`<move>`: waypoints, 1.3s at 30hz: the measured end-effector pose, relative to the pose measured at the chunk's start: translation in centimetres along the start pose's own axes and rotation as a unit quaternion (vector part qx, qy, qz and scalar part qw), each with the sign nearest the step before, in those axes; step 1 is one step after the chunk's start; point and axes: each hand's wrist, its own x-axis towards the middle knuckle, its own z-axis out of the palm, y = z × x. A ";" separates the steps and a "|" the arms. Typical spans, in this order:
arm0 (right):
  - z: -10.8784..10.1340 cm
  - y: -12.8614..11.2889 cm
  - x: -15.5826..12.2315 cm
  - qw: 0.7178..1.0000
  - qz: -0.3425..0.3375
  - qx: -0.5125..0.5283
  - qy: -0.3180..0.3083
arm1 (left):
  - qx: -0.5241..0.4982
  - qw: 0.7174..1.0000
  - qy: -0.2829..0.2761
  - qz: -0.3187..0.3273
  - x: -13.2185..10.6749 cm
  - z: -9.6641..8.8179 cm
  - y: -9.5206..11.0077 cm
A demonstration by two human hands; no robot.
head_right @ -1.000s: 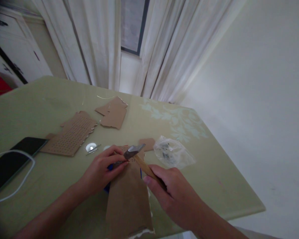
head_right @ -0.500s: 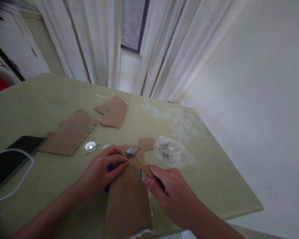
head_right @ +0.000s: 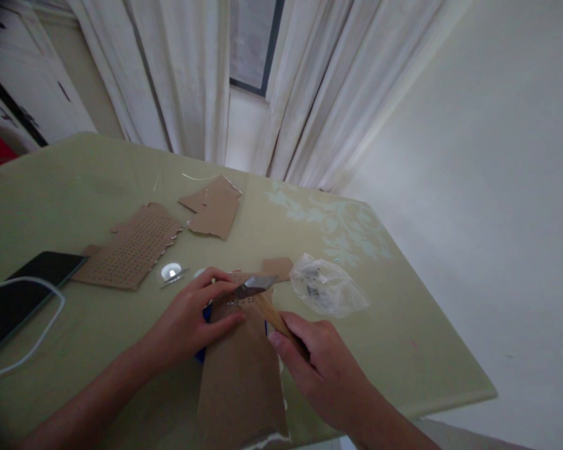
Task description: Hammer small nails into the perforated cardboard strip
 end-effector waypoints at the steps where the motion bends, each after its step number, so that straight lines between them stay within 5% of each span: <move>1: 0.1 0.1 0.0 1.000 0.002 -0.006 -0.004 | -0.003 1.000 0.000 -0.001 0.0 0.0 0.0; 13: 0.0 0.7 0.2 1.000 -0.002 -0.011 -0.021 | -0.036 0.998 -0.025 -0.043 0.2 0.0 0.2; 17: -0.5 1.3 0.9 0.994 -0.032 0.093 0.052 | -0.043 0.998 0.001 -0.056 0.1 0.0 0.3; 22: 0.8 3.7 4.8 0.912 -0.039 0.379 0.154 | -0.094 0.974 0.094 -0.183 0.0 0.6 -0.4; 25: 2.3 5.5 6.9 0.841 -0.039 0.523 0.130 | -0.200 0.939 0.092 -0.263 0.3 0.9 -0.9; 28: 3.5 7.2 7.7 0.815 -0.027 0.568 0.112 | -0.257 0.901 0.083 -0.340 0.3 1.2 -1.1; 32: 3.8 8.5 7.7 0.799 -0.008 0.594 0.091 | -0.269 0.873 0.061 -0.403 0.0 1.3 -0.6; 35: 3.0 9.0 7.5 0.798 0.003 0.598 0.074 | -0.253 0.882 0.033 -0.395 -0.1 0.8 -0.1; 39: 1.4 9.2 6.0 0.835 -0.001 0.550 0.026 | -0.182 0.908 0.020 -0.378 -0.2 -0.3 0.0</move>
